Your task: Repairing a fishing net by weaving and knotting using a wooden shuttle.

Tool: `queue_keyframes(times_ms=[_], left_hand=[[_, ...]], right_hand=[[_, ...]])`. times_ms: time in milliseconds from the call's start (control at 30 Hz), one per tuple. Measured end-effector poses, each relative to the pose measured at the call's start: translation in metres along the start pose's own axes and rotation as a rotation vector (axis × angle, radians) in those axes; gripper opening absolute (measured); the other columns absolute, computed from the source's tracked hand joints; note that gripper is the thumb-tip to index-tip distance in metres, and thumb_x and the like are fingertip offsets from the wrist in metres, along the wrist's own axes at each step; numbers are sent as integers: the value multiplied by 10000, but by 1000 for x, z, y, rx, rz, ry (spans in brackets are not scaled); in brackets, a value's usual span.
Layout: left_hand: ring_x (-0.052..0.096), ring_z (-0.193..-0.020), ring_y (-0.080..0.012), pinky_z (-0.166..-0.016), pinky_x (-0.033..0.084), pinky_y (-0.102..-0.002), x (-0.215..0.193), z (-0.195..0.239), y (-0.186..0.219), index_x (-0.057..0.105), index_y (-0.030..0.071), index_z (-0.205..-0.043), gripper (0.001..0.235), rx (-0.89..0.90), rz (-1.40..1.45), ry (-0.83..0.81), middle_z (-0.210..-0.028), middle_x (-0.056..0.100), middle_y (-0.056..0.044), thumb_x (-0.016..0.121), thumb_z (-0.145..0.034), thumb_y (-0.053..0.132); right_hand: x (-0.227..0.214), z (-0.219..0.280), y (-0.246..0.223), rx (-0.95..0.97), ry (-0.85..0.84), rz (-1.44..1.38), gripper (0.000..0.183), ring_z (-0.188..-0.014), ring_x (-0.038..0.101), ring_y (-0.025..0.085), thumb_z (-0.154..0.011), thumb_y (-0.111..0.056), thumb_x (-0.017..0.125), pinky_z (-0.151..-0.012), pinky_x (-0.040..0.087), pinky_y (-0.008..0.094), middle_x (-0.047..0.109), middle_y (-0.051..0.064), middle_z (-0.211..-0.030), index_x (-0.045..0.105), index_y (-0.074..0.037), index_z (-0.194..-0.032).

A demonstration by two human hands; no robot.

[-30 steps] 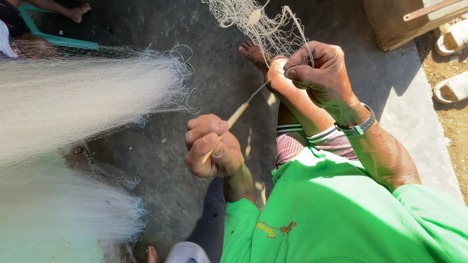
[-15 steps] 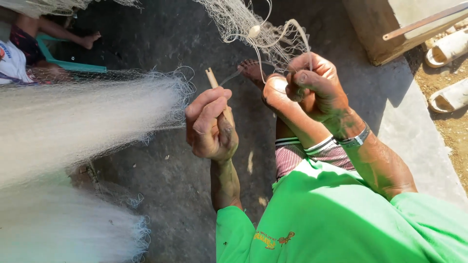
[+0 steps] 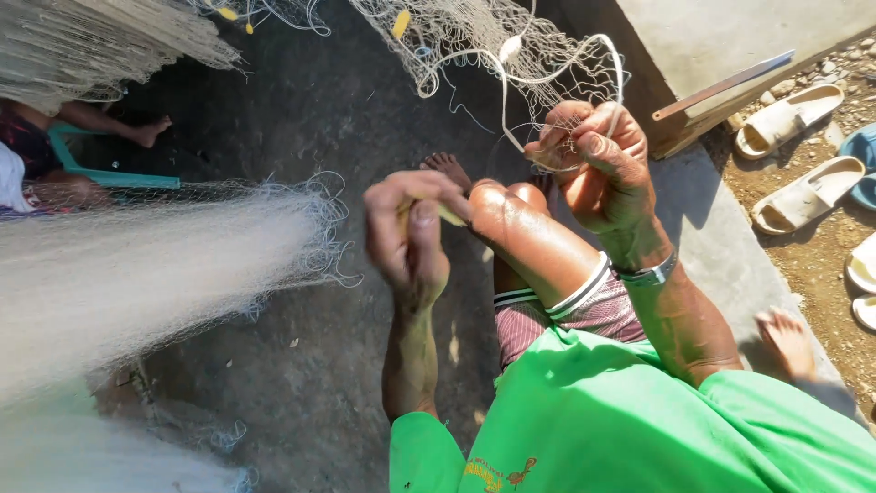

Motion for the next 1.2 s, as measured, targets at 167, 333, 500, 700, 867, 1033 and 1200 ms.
queue_keyframes(times_ms=[167,333,500,700,867,1033,1200], left_hand=[[393,-419,-49,-392,362,-225,45,51,-40,615,1,-1360,436,-901,775,97,-631,477,-4,643,-1202,407],[326,-369,-50,-363,346,-199,70,54,-41,603,-69,-1434,439,-1004,956,81,-534,409,-14,678,-1184,283],[316,-318,-118,-311,345,-247,85,53,-63,630,-96,-1433,405,-983,1053,129,-505,400,-91,667,-1200,233],[369,-323,-108,-311,359,-255,73,73,-76,721,-35,-1153,183,-913,999,246,-504,385,-45,703,-1155,147],[383,-301,-110,-307,346,-266,49,93,-61,613,1,-1111,203,-942,930,341,-499,406,-71,668,-1141,194],[325,-303,-106,-329,323,-233,66,80,-60,614,-30,-1279,313,-1022,1080,210,-487,391,-61,541,-1237,272],[370,-339,-98,-338,330,-211,77,66,-64,539,-110,-1522,430,-995,1303,63,-550,458,-87,481,-1284,244]], right_hand=[[13,11,3,119,-51,-97,157,-641,550,155,-1168,-173,703,-568,515,268,626,130,-929,566,-98,-1167],[-3,17,-1,171,-141,-137,102,-557,430,75,-1210,-164,624,-525,424,207,570,99,-892,606,-80,-1264],[-11,18,0,219,-198,-146,118,-498,392,71,-1204,-127,590,-485,393,205,544,106,-833,618,-39,-1277],[-18,18,-3,235,-168,-74,122,-478,354,45,-1186,-99,603,-464,359,193,494,59,-744,632,-24,-1276],[-21,18,1,299,-92,-82,120,-468,319,43,-1161,-78,629,-459,323,204,394,-8,-654,644,1,-1249],[-23,22,7,313,-110,-41,118,-445,309,46,-1132,-78,655,-442,313,209,359,-20,-614,634,22,-1189],[-28,24,-3,289,-91,32,133,-442,340,60,-1109,-72,677,-443,336,217,373,6,-592,650,22,-1200]])
Point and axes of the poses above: each hand's wrist, its own z-axis away from the middle knuckle, its own x-axis out of the palm, y = z × x, the point moved 2 cm from there along -z, towards the middle knuckle
